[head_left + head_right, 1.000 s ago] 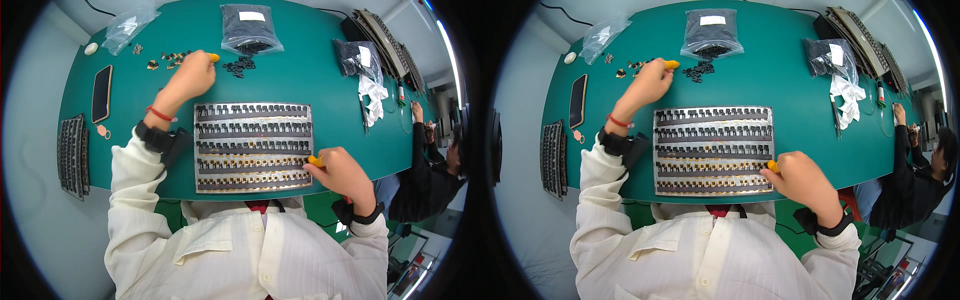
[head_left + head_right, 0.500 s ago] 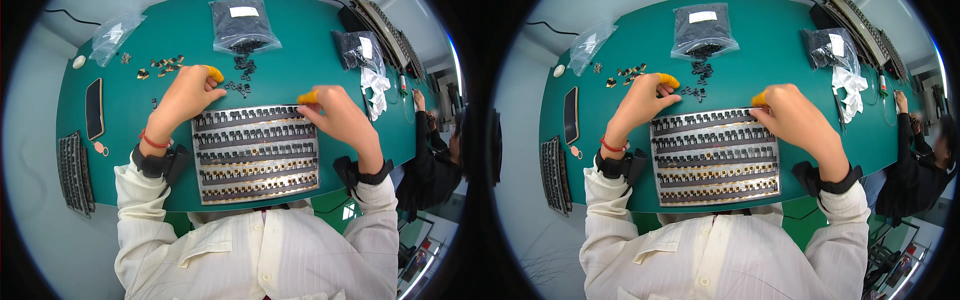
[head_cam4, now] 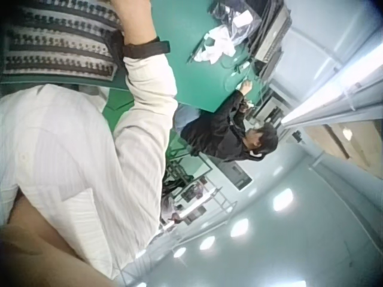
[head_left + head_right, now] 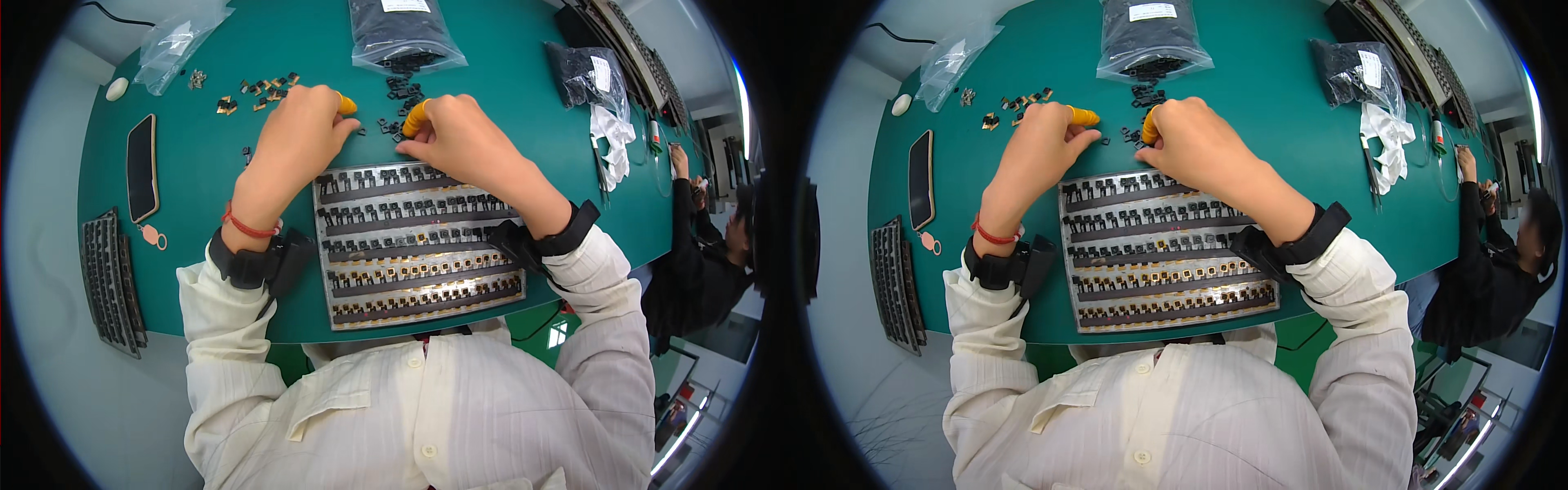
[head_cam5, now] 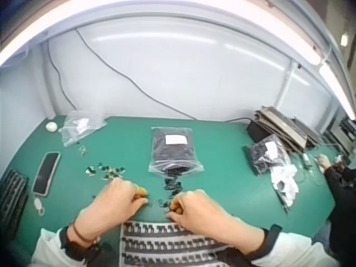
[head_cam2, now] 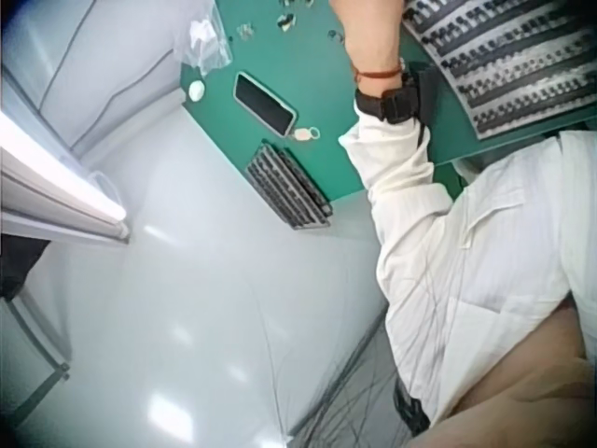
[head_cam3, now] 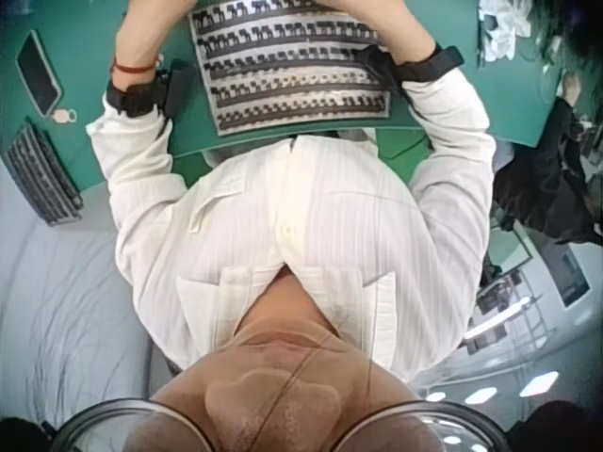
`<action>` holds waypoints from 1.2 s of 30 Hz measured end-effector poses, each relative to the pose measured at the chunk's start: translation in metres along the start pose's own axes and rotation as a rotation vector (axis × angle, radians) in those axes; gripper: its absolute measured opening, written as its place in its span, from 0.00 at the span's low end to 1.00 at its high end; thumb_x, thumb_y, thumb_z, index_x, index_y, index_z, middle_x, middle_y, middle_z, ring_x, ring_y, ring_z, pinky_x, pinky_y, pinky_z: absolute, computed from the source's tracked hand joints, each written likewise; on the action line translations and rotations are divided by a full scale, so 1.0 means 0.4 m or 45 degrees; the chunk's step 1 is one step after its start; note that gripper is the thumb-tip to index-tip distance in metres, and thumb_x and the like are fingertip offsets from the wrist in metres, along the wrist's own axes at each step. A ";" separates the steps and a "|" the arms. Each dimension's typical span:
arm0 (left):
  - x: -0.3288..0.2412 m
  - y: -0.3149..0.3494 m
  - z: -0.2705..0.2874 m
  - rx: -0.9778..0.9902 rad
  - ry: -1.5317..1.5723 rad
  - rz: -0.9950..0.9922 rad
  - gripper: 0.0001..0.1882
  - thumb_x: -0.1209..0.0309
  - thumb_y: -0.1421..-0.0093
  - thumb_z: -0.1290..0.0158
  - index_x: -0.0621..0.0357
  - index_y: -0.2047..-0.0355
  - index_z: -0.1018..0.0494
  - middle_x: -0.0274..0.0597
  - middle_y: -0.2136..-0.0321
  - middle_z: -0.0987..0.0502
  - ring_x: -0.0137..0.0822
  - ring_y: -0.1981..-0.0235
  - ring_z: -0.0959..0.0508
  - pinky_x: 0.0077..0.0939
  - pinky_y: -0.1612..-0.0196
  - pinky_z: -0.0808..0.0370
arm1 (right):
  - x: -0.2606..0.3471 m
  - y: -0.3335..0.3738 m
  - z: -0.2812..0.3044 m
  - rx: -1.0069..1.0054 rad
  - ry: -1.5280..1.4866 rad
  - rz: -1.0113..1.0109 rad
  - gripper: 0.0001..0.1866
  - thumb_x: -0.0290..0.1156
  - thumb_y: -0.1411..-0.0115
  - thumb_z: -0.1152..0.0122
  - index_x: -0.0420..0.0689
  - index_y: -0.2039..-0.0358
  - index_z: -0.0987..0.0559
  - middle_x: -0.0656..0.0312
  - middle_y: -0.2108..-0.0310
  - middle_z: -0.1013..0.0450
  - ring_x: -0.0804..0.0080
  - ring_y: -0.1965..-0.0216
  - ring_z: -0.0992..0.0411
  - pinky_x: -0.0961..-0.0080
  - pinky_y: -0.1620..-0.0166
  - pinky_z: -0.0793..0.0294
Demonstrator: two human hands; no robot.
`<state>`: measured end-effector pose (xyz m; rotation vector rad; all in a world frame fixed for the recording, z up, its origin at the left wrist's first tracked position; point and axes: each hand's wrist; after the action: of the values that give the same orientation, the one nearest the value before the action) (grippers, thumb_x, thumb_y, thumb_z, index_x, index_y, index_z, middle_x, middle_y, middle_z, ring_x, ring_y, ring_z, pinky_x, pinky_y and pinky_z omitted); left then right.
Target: The person sits at a green workbench and repeatedly picks up small black plastic components from a pile. They insert these components into the corresponding slots on a laptop keyboard frame using yellow finger cots. The person works systematically across the keyboard, occasionally lifting the frame to inspect the placement of the parts.
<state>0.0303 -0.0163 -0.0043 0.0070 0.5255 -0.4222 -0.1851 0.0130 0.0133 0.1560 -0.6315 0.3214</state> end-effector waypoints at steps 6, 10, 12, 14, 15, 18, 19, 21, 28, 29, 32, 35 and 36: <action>0.008 0.001 0.022 0.114 0.130 -0.072 0.13 0.75 0.45 0.38 0.71 0.61 0.21 0.53 0.73 0.18 0.40 0.72 0.17 0.29 0.65 0.21 | 0.006 0.022 0.023 0.051 0.033 -0.129 0.11 0.26 0.49 0.31 0.32 0.67 0.18 0.47 0.73 0.21 0.55 0.70 0.21 0.67 0.65 0.22; -0.010 0.002 -0.002 0.084 0.172 -0.049 0.14 0.72 0.46 0.37 0.72 0.64 0.20 0.50 0.76 0.18 0.37 0.73 0.18 0.30 0.65 0.22 | -0.036 0.025 0.026 0.009 -0.017 -0.088 0.11 0.24 0.48 0.32 0.32 0.66 0.18 0.47 0.73 0.21 0.57 0.71 0.20 0.67 0.65 0.22; -0.024 -0.002 0.000 0.085 0.145 0.027 0.14 0.71 0.47 0.36 0.72 0.66 0.20 0.50 0.77 0.19 0.37 0.74 0.18 0.29 0.66 0.22 | -0.045 0.029 0.032 -0.003 -0.055 -0.112 0.10 0.24 0.48 0.32 0.32 0.66 0.18 0.47 0.73 0.21 0.58 0.71 0.20 0.68 0.65 0.22; -0.030 -0.003 -0.007 0.079 0.116 0.050 0.14 0.70 0.47 0.35 0.72 0.68 0.20 0.50 0.78 0.19 0.38 0.76 0.19 0.28 0.67 0.22 | -0.049 0.033 0.030 -0.021 -0.067 -0.067 0.10 0.24 0.48 0.32 0.31 0.67 0.18 0.47 0.73 0.21 0.58 0.70 0.20 0.68 0.65 0.22; -0.026 -0.003 -0.013 0.071 0.095 0.033 0.13 0.70 0.47 0.35 0.71 0.69 0.20 0.50 0.78 0.19 0.38 0.76 0.19 0.28 0.68 0.22 | -0.048 0.032 0.029 -0.034 -0.075 -0.042 0.10 0.25 0.48 0.32 0.31 0.68 0.18 0.47 0.74 0.21 0.59 0.70 0.20 0.68 0.65 0.22; -0.018 -0.002 -0.025 0.029 0.035 0.011 0.12 0.71 0.48 0.36 0.71 0.71 0.20 0.51 0.79 0.20 0.39 0.77 0.19 0.29 0.69 0.23 | -0.020 0.020 0.018 -0.022 -0.084 -0.087 0.09 0.25 0.48 0.32 0.32 0.69 0.18 0.46 0.74 0.21 0.57 0.70 0.20 0.67 0.64 0.22; -0.017 -0.001 -0.027 0.012 0.016 0.009 0.11 0.71 0.48 0.36 0.71 0.71 0.20 0.51 0.79 0.20 0.39 0.77 0.19 0.29 0.69 0.23 | -0.015 0.017 0.011 -0.020 -0.065 -0.078 0.09 0.26 0.48 0.32 0.32 0.69 0.18 0.46 0.74 0.21 0.56 0.70 0.20 0.67 0.64 0.22; -0.014 -0.002 -0.029 0.012 -0.002 -0.014 0.10 0.72 0.49 0.37 0.70 0.71 0.20 0.50 0.79 0.20 0.40 0.77 0.19 0.30 0.69 0.23 | -0.009 0.012 -0.003 -0.010 -0.025 -0.053 0.09 0.26 0.48 0.32 0.33 0.69 0.17 0.46 0.74 0.21 0.55 0.70 0.20 0.66 0.64 0.22; -0.055 0.056 0.033 0.084 0.025 -0.193 0.10 0.73 0.50 0.39 0.68 0.70 0.20 0.48 0.79 0.22 0.42 0.76 0.20 0.31 0.70 0.24 | -0.005 0.018 -0.002 -0.068 0.070 -0.003 0.08 0.24 0.49 0.34 0.33 0.69 0.18 0.47 0.74 0.22 0.52 0.70 0.21 0.64 0.64 0.22; -0.060 0.084 0.046 0.130 0.058 -0.211 0.10 0.73 0.50 0.39 0.68 0.69 0.20 0.48 0.78 0.22 0.42 0.76 0.20 0.31 0.70 0.24 | -0.004 0.017 -0.008 -0.066 0.067 0.018 0.08 0.24 0.48 0.34 0.33 0.69 0.18 0.47 0.74 0.22 0.53 0.70 0.21 0.64 0.64 0.23; -0.078 0.187 0.076 0.249 0.110 -0.245 0.10 0.73 0.50 0.39 0.67 0.69 0.20 0.46 0.76 0.23 0.42 0.75 0.21 0.31 0.70 0.25 | -0.007 0.025 -0.012 -0.079 0.057 0.109 0.08 0.24 0.48 0.34 0.32 0.69 0.18 0.47 0.73 0.22 0.54 0.70 0.22 0.65 0.64 0.23; -0.085 0.265 0.081 0.324 0.075 -0.226 0.09 0.73 0.49 0.39 0.66 0.70 0.21 0.45 0.75 0.24 0.43 0.74 0.22 0.32 0.69 0.26 | -0.017 0.060 0.005 -0.128 0.061 0.214 0.08 0.24 0.47 0.34 0.33 0.69 0.18 0.50 0.73 0.24 0.59 0.70 0.23 0.68 0.66 0.25; -0.084 0.287 0.079 0.327 0.062 -0.215 0.08 0.73 0.49 0.40 0.66 0.70 0.21 0.45 0.75 0.24 0.43 0.74 0.22 0.33 0.69 0.26 | -0.008 0.084 0.022 -0.152 0.079 0.239 0.08 0.24 0.47 0.34 0.34 0.68 0.18 0.52 0.73 0.24 0.62 0.71 0.23 0.70 0.67 0.26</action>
<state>0.0643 0.0982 0.0281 0.2214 0.5186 -0.6537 -0.2040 0.0416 0.0201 -0.0283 -0.6030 0.4662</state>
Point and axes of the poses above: each hand's wrist, its own y-axis away from the middle knuckle, its own z-axis out of the back of the hand, x = y × z
